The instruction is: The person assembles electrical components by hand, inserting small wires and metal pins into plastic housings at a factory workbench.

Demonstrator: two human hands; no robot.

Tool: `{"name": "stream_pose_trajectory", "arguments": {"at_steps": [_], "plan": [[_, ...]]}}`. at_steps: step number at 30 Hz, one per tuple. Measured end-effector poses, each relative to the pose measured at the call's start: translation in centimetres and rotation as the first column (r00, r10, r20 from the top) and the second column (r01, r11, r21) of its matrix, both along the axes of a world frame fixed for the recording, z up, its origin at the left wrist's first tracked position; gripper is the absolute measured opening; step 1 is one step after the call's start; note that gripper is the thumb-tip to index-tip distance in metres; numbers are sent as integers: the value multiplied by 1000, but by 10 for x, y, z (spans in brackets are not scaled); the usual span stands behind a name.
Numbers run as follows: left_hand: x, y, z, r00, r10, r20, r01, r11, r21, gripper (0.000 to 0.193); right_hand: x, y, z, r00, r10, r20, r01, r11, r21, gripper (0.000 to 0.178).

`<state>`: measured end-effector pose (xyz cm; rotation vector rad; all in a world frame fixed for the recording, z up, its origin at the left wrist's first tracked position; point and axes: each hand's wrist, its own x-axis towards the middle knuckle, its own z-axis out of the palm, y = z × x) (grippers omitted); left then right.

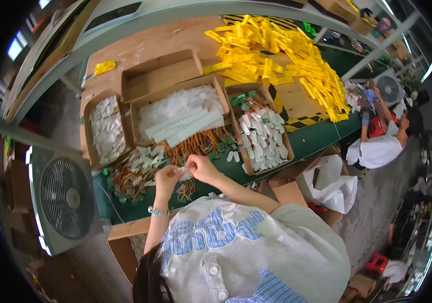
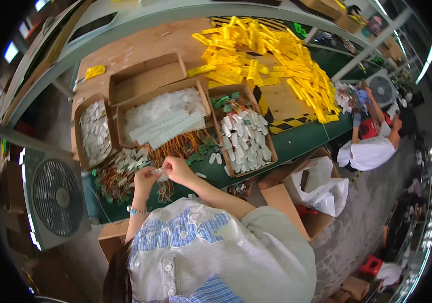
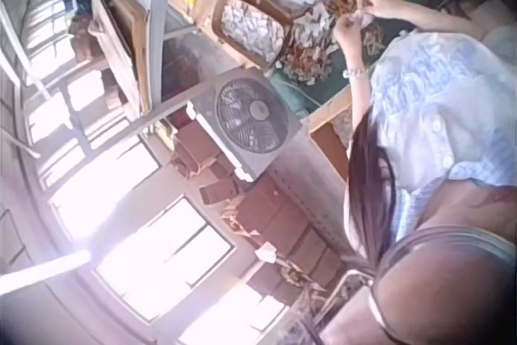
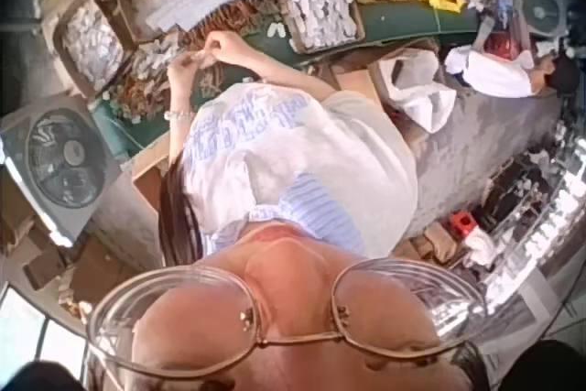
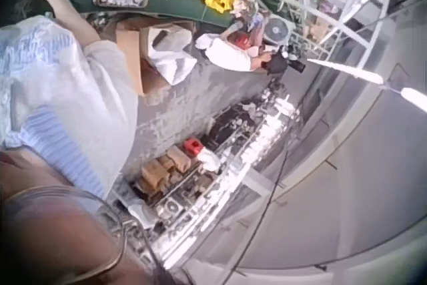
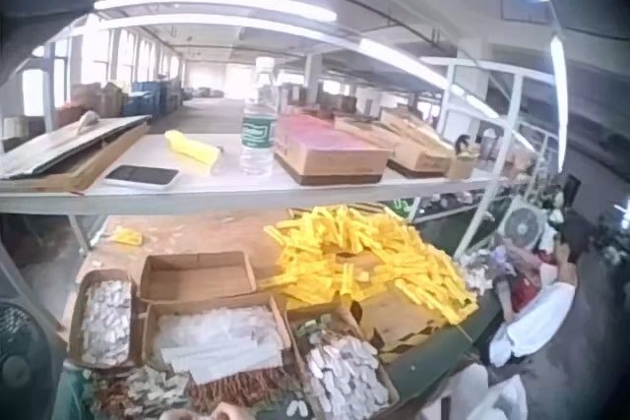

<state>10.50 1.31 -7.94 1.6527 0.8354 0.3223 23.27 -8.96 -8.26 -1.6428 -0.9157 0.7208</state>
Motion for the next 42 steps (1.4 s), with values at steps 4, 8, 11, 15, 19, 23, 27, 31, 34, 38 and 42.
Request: {"name": "stream_pose_trajectory", "arguments": {"at_steps": [4,8,11,15,19,23,27,31,34,38,42], "plan": [[36,-46,41,998,-8,-67,33,923,383,15,4,-39,26,871,-296,391,282,955,95,13],[67,-62,58,948,-317,24,279,866,414,12,31,-84,26,940,-304,156,284,949,139,13],[98,-73,66,848,-530,35,499,818,286,10,44,-124,39,957,-284,-55,289,940,180,13],[137,-97,58,727,-680,99,673,733,98,11,53,-157,31,887,-455,-76,461,867,189,14],[160,-156,56,734,-678,43,580,657,482,9,51,-193,39,622,-717,315,736,672,75,17],[175,-196,56,665,-738,115,585,610,535,11,49,-233,48,387,-770,507,837,524,157,18],[188,-199,61,558,-787,263,812,583,21,8,64,-265,50,736,-676,33,658,727,196,16],[202,-196,67,548,-818,175,821,566,76,10,79,-261,46,822,-567,-58,565,797,215,15],[192,-194,63,714,-691,117,586,680,442,13,75,-236,57,495,-726,478,769,622,148,13],[166,-174,75,805,-586,92,506,759,410,15,79,-220,57,824,-558,104,553,830,71,12],[126,-123,79,836,-497,235,529,842,-101,11,81,-178,69,892,55,-449,63,968,243,8]]}}
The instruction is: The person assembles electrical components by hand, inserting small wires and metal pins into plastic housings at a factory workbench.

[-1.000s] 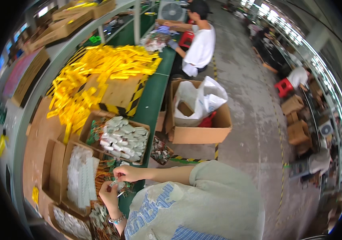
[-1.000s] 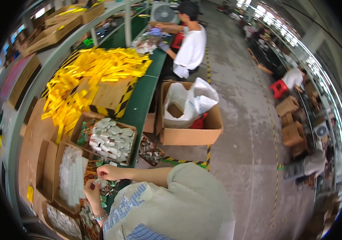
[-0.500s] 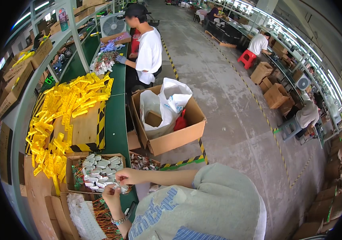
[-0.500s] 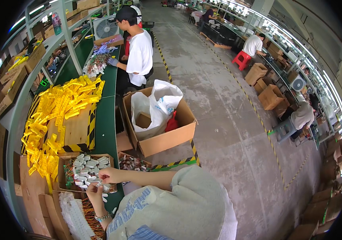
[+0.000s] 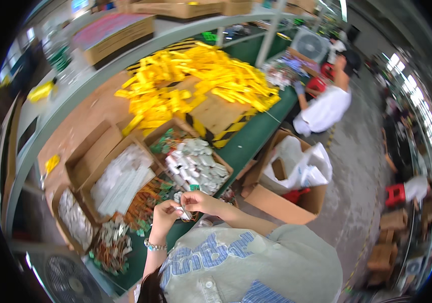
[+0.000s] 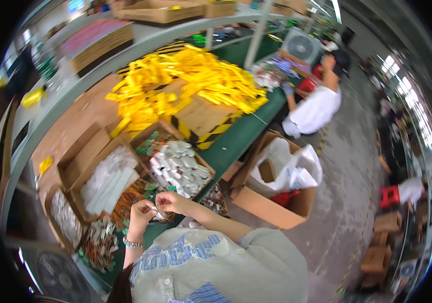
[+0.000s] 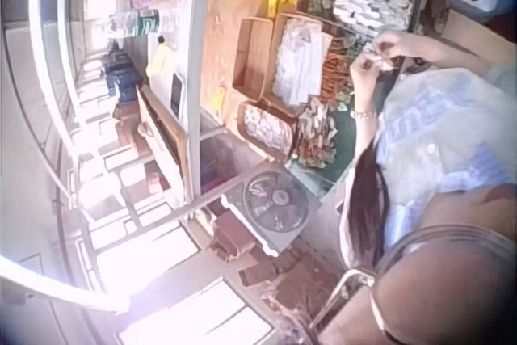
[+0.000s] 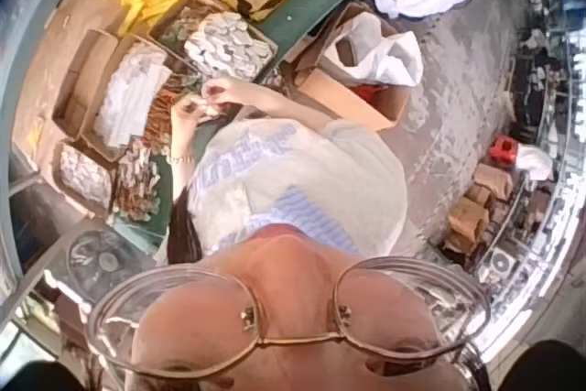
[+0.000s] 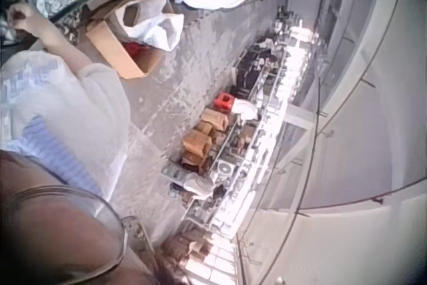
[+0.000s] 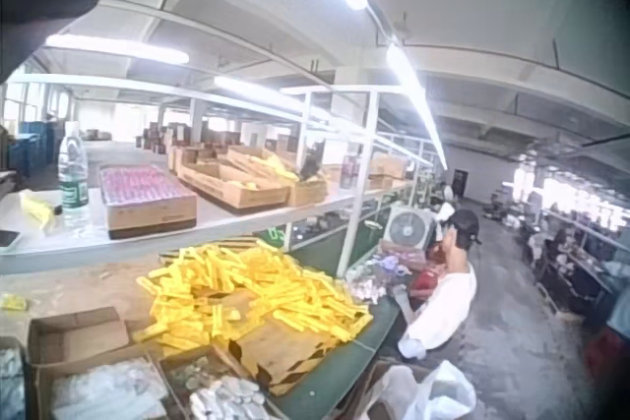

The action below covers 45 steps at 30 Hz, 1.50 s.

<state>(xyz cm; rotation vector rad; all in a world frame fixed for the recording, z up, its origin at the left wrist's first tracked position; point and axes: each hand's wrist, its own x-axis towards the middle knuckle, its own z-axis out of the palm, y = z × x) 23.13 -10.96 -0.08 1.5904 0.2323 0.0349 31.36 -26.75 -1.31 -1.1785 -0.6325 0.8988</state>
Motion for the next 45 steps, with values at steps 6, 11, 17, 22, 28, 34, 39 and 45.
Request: {"name": "stream_pose_trajectory", "arguments": {"at_steps": [6,11,17,22,28,34,39,45], "plan": [[-78,45,-1,951,310,-6,-303,925,-229,11,-17,90,-4,959,271,79,-264,961,-87,8],[-173,60,-21,749,663,-10,-647,728,-228,12,-31,143,-1,913,404,48,-400,913,-80,9],[-295,45,-30,183,980,82,-978,190,-88,7,-58,195,1,923,382,44,-383,924,13,7],[-362,30,-53,-241,964,114,-970,-242,0,8,-107,240,-24,876,469,116,-458,882,-108,8],[-396,33,-54,-367,923,118,-920,-379,100,11,-152,281,-38,814,561,-152,-569,822,-10,10],[-387,59,-47,-343,927,154,-940,-338,-58,17,-133,324,-80,876,391,-283,-439,889,-131,25],[-317,89,-45,75,995,61,-996,78,-48,24,-146,292,-77,778,577,248,-481,802,-355,36],[-240,110,-37,403,915,30,-911,398,111,26,-162,253,-29,704,710,19,-689,689,-222,14]]}}
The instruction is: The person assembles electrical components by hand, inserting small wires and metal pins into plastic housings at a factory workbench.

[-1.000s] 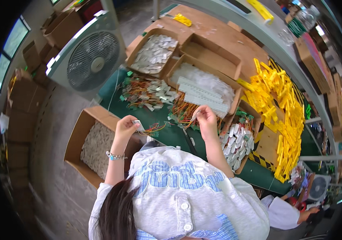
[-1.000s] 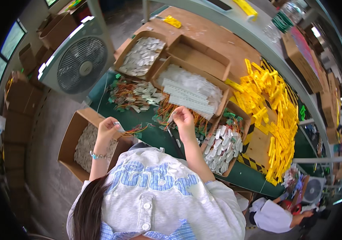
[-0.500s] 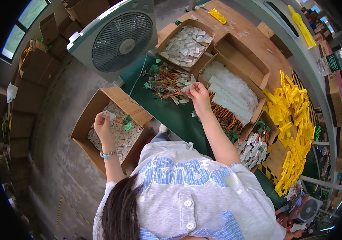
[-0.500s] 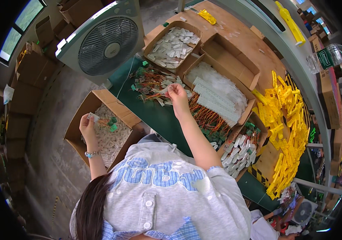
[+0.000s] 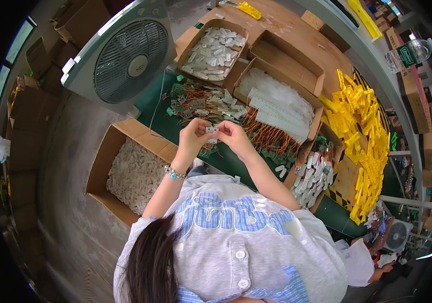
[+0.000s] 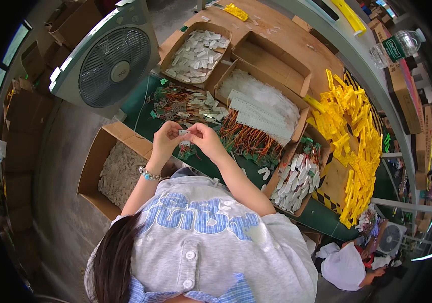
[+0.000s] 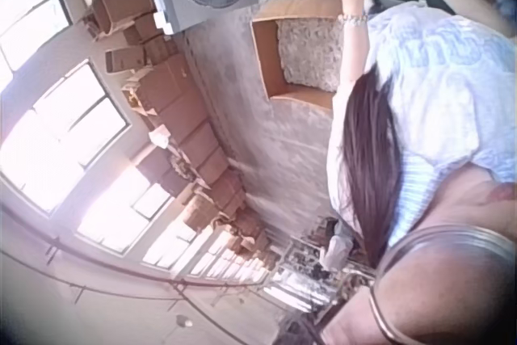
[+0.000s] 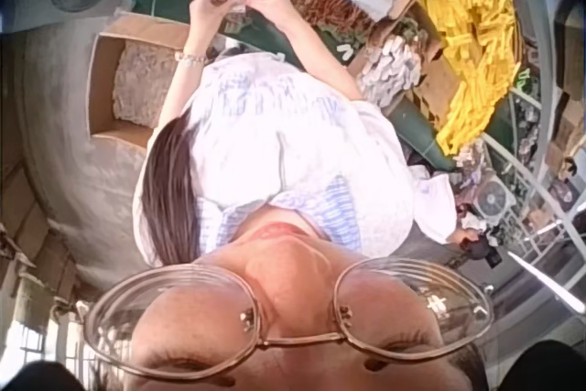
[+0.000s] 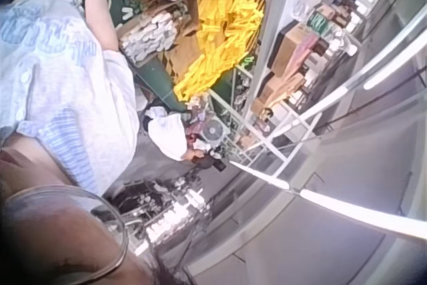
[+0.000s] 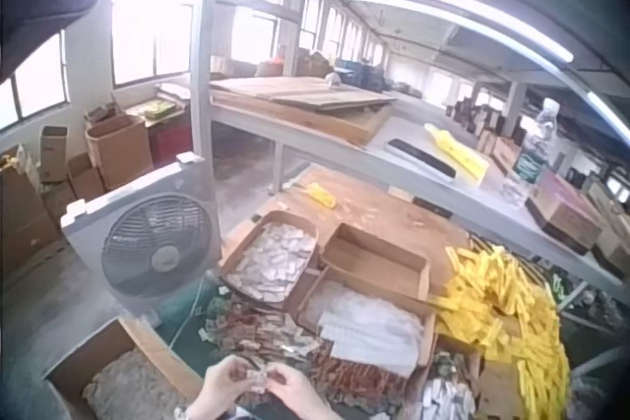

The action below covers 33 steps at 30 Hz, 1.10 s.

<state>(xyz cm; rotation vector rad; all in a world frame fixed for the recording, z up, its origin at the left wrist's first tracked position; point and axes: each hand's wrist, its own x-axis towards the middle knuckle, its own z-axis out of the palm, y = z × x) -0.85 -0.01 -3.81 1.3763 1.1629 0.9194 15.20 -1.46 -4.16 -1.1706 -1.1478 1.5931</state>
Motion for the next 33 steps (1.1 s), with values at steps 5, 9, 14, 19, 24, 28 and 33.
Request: {"name": "stream_pose_trajectory", "arguments": {"at_steps": [5,9,14,19,24,28,33], "plan": [[32,8,-4,954,-230,192,238,971,-19,25,30,-15,5,969,-244,42,241,968,76,10],[59,6,-5,947,-151,283,243,914,-326,8,41,-31,1,877,-413,244,365,905,219,9],[68,8,-21,887,-294,356,408,860,-307,7,41,-45,-8,846,-487,217,435,865,249,8],[81,14,-19,858,-328,396,462,830,-312,10,54,-42,-19,873,-486,-43,488,864,125,7],[110,-13,-52,999,-13,-39,17,995,97,14,40,-42,-31,502,-764,405,529,642,556,9],[111,-14,-55,998,-35,48,35,999,12,14,48,-46,-41,554,-749,363,545,656,522,7],[110,13,-10,860,-216,463,453,741,-496,12,58,-42,-43,750,-634,-185,650,759,33,5]]}}
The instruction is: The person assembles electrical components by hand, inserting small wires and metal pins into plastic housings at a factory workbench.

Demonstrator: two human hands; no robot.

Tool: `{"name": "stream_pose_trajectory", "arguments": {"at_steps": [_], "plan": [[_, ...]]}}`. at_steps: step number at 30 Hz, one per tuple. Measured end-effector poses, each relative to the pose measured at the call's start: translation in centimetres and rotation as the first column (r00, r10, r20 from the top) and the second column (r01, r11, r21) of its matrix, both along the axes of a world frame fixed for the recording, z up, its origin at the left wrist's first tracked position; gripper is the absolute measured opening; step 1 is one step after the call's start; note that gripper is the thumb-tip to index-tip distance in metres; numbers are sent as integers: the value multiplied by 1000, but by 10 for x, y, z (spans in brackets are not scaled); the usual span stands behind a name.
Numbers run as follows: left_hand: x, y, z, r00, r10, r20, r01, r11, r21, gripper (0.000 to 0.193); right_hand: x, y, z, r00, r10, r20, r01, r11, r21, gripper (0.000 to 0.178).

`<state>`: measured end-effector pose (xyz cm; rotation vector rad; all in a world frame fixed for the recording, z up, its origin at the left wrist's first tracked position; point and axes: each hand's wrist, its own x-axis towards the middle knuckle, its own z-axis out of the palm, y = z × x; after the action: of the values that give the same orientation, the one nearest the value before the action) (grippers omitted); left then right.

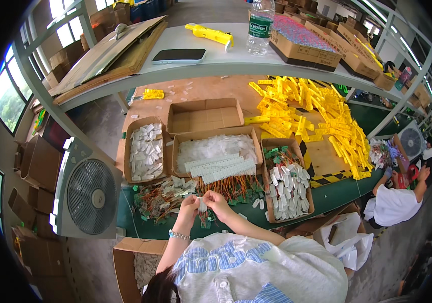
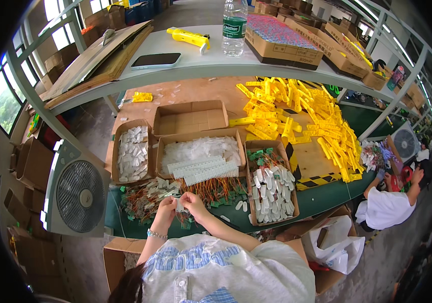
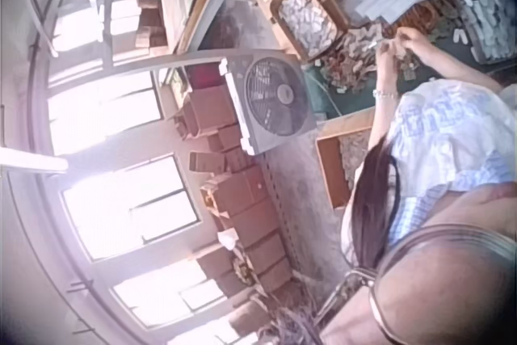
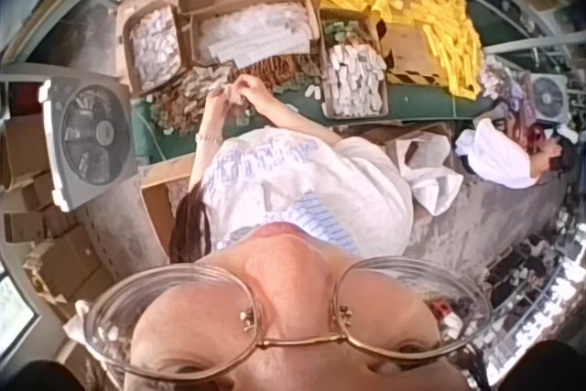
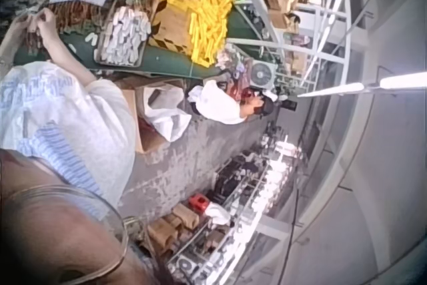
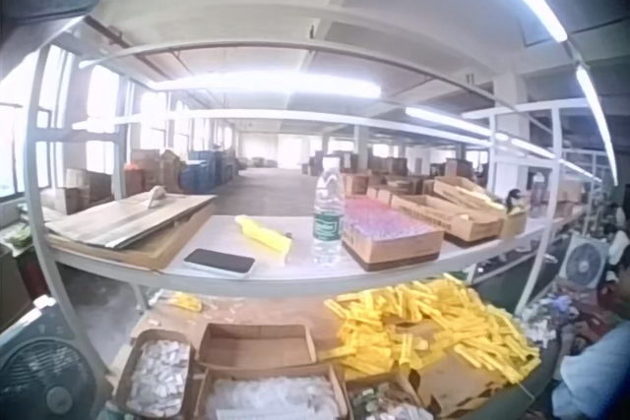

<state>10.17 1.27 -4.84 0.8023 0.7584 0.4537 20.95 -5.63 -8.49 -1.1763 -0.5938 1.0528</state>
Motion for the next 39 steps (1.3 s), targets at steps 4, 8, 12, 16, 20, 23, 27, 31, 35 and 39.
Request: {"name": "stream_pose_trajectory", "arguments": {"at_steps": [4,8,12,16,20,23,27,31,35,39], "plan": [[7,-14,-25,897,370,-242,-108,715,691,10,-10,3,17,808,-148,571,167,986,19,9],[9,-21,-13,872,462,-159,-226,671,706,13,-12,4,35,624,-270,734,228,961,159,10],[6,5,15,984,12,175,-41,985,165,14,5,8,38,982,-31,185,16,997,80,8],[10,19,16,991,-23,135,-2,984,177,14,6,10,58,937,-85,339,81,996,26,9],[27,-12,20,899,434,-59,-229,581,781,14,-2,6,71,451,-402,797,300,909,289,13],[29,-22,25,864,502,28,-297,466,834,14,-5,4,79,454,-440,775,283,896,343,14],[28,-22,46,936,336,103,-307,643,701,9,0,-1,94,652,-375,658,248,927,282,11],[21,8,63,963,-142,228,77,960,270,9,23,0,105,980,30,198,-47,996,79,5],[22,11,54,942,-184,281,148,978,144,11,27,1,104,991,131,36,-135,985,104,5],[1,20,20,949,-135,285,104,987,120,11,39,-12,98,963,257,84,-260,965,30,4]]}}
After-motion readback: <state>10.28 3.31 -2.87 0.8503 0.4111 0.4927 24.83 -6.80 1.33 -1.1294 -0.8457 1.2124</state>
